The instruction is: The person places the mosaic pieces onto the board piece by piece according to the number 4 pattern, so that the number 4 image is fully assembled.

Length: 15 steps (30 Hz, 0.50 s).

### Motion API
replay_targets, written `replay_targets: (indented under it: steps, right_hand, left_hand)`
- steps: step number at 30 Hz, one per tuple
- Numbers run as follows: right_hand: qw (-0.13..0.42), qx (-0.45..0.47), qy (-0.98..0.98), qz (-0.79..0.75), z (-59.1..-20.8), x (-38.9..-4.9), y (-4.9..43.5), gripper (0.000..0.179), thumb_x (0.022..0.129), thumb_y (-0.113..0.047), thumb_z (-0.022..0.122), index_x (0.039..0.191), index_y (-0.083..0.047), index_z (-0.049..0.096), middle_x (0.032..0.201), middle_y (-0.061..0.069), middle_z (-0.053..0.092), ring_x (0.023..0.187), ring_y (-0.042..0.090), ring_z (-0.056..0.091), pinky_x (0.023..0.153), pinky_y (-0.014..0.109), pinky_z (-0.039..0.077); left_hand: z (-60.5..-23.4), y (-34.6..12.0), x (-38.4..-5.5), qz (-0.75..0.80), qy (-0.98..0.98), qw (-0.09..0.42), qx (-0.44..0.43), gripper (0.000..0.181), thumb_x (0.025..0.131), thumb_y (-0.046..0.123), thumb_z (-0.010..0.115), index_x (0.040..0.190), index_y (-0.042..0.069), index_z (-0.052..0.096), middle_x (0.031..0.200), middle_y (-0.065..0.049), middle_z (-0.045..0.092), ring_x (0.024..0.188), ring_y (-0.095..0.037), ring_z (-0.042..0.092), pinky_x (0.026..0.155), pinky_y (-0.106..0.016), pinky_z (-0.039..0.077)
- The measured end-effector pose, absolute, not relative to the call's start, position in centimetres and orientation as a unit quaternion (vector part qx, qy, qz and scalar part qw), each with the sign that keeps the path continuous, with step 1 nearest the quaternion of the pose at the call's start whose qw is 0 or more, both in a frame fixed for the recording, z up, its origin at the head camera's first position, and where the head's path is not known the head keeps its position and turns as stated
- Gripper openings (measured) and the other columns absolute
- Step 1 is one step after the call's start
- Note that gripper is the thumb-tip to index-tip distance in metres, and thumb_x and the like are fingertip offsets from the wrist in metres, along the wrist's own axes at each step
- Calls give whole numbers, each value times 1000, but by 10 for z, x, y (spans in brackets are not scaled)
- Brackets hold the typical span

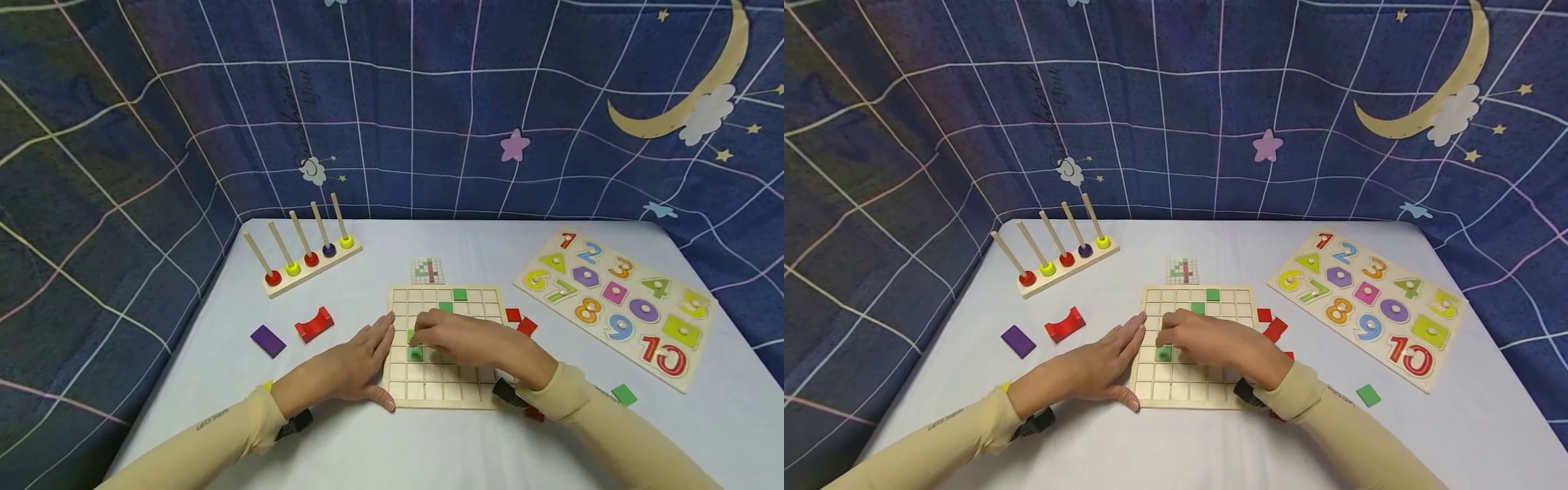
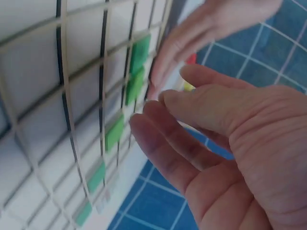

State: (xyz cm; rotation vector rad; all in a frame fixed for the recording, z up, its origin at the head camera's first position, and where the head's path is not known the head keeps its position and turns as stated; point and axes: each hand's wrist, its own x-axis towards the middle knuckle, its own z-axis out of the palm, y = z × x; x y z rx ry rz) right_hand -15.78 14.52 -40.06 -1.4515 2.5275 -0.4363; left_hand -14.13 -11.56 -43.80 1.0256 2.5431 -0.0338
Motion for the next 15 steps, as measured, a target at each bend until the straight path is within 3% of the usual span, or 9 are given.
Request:
replay_targets:
  steps: [5,11,15]
  right_hand:
    - [98,-480,858,-152,-390,-157,165,36,94,14,66,121,-8,77,125,5,72,117,21,67,104,36,61]
    - [115,-428,884,-146,-380,-151,193,40,96,10,68,131,-8,74,142,11,68,134,32,64,109,49,58]
    - [112,-407,891,-167,-374,-147,210,44,94,14,65,131,-7,74,143,13,68,133,33,65,107,50,59]
  left_hand:
    - [-438,-116,-140,-7,911,202,359,132,80,80,71,171,0,16,182,-16,3,170,-30,10,137,-40,23]
    - [-437,-115,-139,-7,911,193,365,132,81,79,72,170,-2,18,182,-19,6,170,-32,11,137,-40,24]
    - [-436,-116,-140,-5,909,187,373,131,82,78,72,169,-4,18,181,-20,7,170,-34,12,137,-42,24]
